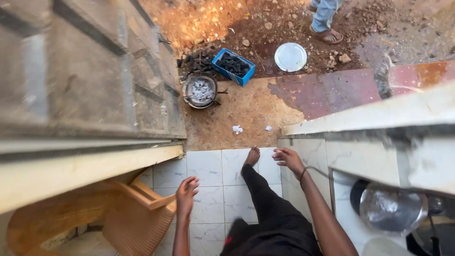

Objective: Washing and rinsing metal pots and pans in a kitchen sink using a cloth and water.

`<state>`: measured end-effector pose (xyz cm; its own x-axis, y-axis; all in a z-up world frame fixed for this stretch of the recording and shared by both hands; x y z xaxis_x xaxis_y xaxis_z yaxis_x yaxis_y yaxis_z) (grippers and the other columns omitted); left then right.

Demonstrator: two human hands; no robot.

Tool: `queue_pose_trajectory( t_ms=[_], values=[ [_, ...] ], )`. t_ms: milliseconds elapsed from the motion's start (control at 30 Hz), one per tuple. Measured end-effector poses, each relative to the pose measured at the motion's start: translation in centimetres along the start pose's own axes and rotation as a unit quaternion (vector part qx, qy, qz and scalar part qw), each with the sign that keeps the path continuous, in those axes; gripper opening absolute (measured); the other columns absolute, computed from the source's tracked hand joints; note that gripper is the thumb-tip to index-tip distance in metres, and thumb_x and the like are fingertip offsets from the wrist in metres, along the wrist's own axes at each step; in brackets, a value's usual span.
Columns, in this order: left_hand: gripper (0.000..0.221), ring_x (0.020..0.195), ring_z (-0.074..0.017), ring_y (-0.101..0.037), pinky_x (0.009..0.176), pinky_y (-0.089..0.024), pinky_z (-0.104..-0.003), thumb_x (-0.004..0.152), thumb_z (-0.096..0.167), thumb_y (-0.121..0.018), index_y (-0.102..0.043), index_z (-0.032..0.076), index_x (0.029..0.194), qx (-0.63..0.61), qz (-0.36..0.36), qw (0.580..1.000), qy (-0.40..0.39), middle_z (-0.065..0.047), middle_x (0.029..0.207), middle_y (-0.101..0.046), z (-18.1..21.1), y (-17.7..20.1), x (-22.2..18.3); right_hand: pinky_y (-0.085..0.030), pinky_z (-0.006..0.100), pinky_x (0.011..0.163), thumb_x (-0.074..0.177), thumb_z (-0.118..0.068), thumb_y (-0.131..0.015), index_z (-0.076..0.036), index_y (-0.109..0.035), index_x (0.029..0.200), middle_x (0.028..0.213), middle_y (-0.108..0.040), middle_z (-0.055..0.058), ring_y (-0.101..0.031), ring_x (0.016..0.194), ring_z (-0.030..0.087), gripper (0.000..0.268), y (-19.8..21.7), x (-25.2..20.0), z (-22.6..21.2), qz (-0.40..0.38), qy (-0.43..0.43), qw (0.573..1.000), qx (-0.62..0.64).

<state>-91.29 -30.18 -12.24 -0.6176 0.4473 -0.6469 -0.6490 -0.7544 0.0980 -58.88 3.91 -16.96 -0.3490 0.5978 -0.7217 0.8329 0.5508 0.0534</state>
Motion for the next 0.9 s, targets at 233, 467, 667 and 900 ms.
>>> queue_pose_trajectory(
  t_ms=[233, 467, 667, 900],
  values=[
    [0.048, 0.125, -0.0332, -0.075, 0.098, -0.062, -0.044, 0.104, 0.027, -0.065, -0.068, 0.001, 0.144, -0.027, 0.066, 0.985, 0.159, -0.020, 0.140, -0.075, -1.2, -1.4, 9.3, -0.062, 0.039, 0.071, 0.110, -0.017, -0.063, -0.006, -0.072, 0.114, 0.105, -0.082, 0.017, -0.078, 0.094, 0.025, 0.015, 2.3, 23.8, 7.8, -0.005, -0.118, 0.992, 0.037],
    [0.038, 0.116, -0.0203, -0.075, 0.090, -0.064, -0.040, 0.104, 0.029, -0.067, -0.074, 0.008, 0.135, 0.082, 0.045, 0.977, 0.193, -0.007, 0.132, -0.077, -8.6, -8.5, 23.1, -0.060, 0.031, 0.068, 0.115, -0.015, -0.060, -0.002, -0.071, 0.114, 0.097, -0.072, 0.013, -0.072, 0.084, 0.023, 0.017, 4.1, 32.9, -3.2, 0.082, -0.124, 0.980, 0.131],
    [0.036, 0.121, -0.0307, -0.078, 0.090, -0.062, -0.044, 0.106, 0.033, -0.066, -0.079, 0.012, 0.132, 0.184, -0.038, 0.927, 0.323, -0.007, 0.134, -0.079, -14.7, -11.9, 34.7, -0.061, 0.037, 0.080, 0.105, -0.022, -0.060, -0.005, -0.071, 0.121, 0.103, -0.076, 0.016, -0.077, 0.090, 0.031, 0.026, 12.2, 46.7, -2.6, 0.129, -0.171, 0.961, 0.173],
    [0.046, 0.123, -0.0349, -0.076, 0.097, -0.058, -0.047, 0.101, 0.041, -0.071, -0.080, 0.007, 0.131, 0.233, -0.011, 0.855, 0.463, -0.015, 0.138, -0.080, -11.7, -15.7, 46.0, -0.061, 0.046, 0.095, 0.114, -0.025, -0.053, -0.007, -0.069, 0.137, 0.119, -0.072, 0.014, -0.068, 0.105, 0.029, 0.033, 21.2, 66.6, -0.9, 0.178, -0.232, 0.940, 0.175]
  ],
)
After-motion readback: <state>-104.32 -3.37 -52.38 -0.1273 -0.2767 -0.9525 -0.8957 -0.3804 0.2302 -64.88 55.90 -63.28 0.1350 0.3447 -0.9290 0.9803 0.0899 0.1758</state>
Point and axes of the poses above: each hand's wrist, its own x-axis towards the middle knuckle, its own y-axis out of the back of the hand, z = x × y, the point moved 4 cm from there along x, towards the middle knuckle
